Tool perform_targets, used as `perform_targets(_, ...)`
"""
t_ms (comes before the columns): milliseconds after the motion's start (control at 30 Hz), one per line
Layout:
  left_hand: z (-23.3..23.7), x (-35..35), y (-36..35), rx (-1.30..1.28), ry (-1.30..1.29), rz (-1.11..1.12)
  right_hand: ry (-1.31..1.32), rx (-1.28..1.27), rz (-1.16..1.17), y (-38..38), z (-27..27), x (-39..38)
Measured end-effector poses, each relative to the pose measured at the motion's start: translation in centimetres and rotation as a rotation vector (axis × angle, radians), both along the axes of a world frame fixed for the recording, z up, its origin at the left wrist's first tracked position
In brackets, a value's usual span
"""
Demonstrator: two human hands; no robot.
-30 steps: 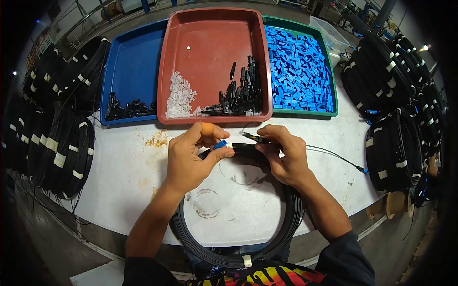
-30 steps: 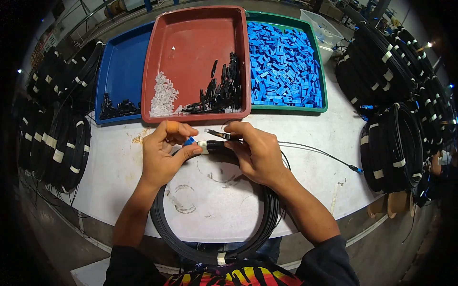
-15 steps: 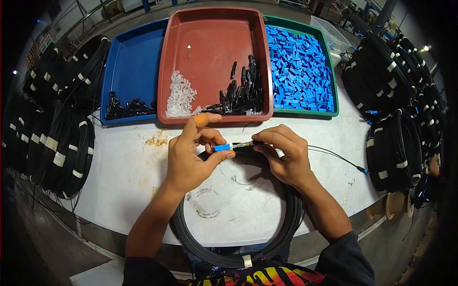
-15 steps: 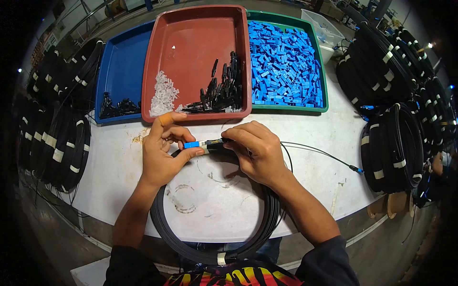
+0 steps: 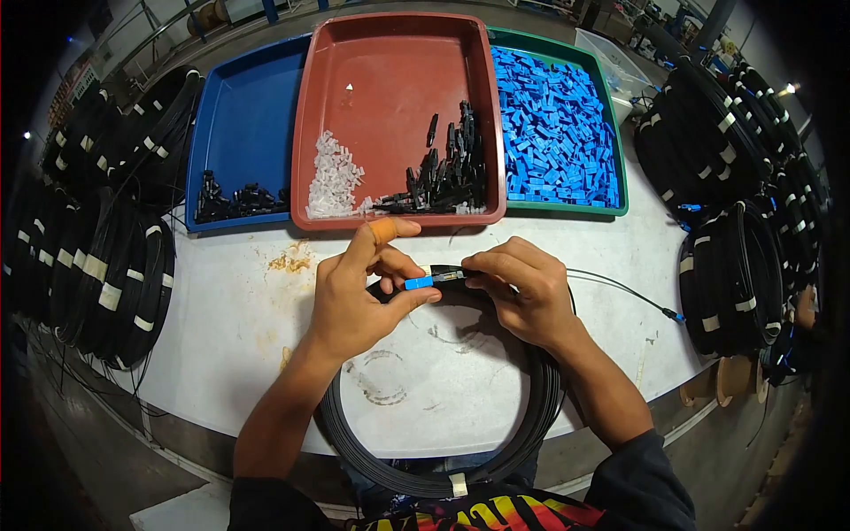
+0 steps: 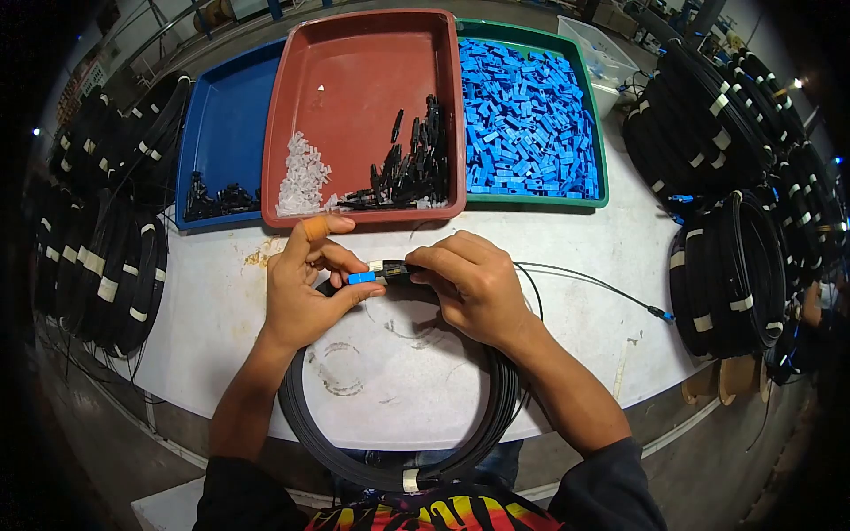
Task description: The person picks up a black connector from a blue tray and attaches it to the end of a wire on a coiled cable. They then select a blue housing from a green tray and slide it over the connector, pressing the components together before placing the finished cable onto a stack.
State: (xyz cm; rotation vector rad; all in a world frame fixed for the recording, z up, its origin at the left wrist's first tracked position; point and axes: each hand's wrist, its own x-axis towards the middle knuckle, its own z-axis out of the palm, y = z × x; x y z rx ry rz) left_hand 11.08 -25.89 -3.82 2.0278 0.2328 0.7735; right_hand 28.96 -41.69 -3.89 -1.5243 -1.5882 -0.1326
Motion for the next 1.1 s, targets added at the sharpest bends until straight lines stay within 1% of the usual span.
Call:
perform_targets(133,0.0,0.0,0.0,0.017,0.005,0.004,0.032,-0.034,-0.037,-0.2,0.2,-0.5)
perform_targets(267,0.3,-0.1,-0.3,0.020,0.038,0.010,-0.050,-0.070,-0.039,-0.3,0.2,-0.5)
perform_targets(333,0.6,-0.2,-0.5,0.092,0.011,-0.047,-0.082,-0.083,-0.061,-0.3,0.2,-0.4)
perform_targets(433,0.9,-0.1,-0.5,0.143,-0.081,-0.082,-0.010,-0.092,-0.068,-0.4,0.1,-0.3)
perform_targets(467,1.1,-0.1,-0.5,0.178,-0.136,-0.096,0.045,-0.079,-0.076,-0.5,0.0,-0.3)
perform_targets(500,0.9,-0.1,-0.4,0.178,-0.137,-0.096,0.100,-0.066,-0.082,-0.4,0.0,-0.4)
perform_targets(567,0.1,-0.3,-0.1,0.224,-0.147,-0.033,0.066,-0.037,-0.041,-0.2,0.0,-0.4)
perform_targets(633,0.6,-0.2,-0.2,0.189,-0.131,-0.010,0.033,-0.008,-0.002,-0.2,0.1,-0.4)
perform_targets(700,0.7,-0.2,-0.2,0.154,-0.116,0.013,0.100,-0.006,-0.011,-0.2,0.1,-0.4)
perform_targets(800,0.4,-0.2,-0.1,0.162,-0.147,-0.020,0.067,-0.009,0.025,-0.5,-0.1,-0.3)
perform_targets(867,0.5,-0.2,-0.1,0.240,-0.117,-0.019,0.050,-0.010,0.044,-0.5,0.1,-0.3)
perform_targets(900,0.4,-0.2,0.0,0.237,-0.115,-0.018,0.035,-0.009,0.063,-0.5,0.2,-0.3)
perform_targets(1000,0.0,-0.2,0.2,0.184,-0.130,-0.037,0.079,-0.063,0.103,-0.4,0.0,-0.1)
perform_targets(1067,-0.1,-0.2,0.1,0.106,-0.115,-0.073,0.062,-0.060,0.113,-0.4,0.1,-0.1)
perform_targets(1100,0.0,-0.2,0.1,0.106,-0.114,-0.073,0.044,-0.056,0.125,-0.3,0.1,-0.1)
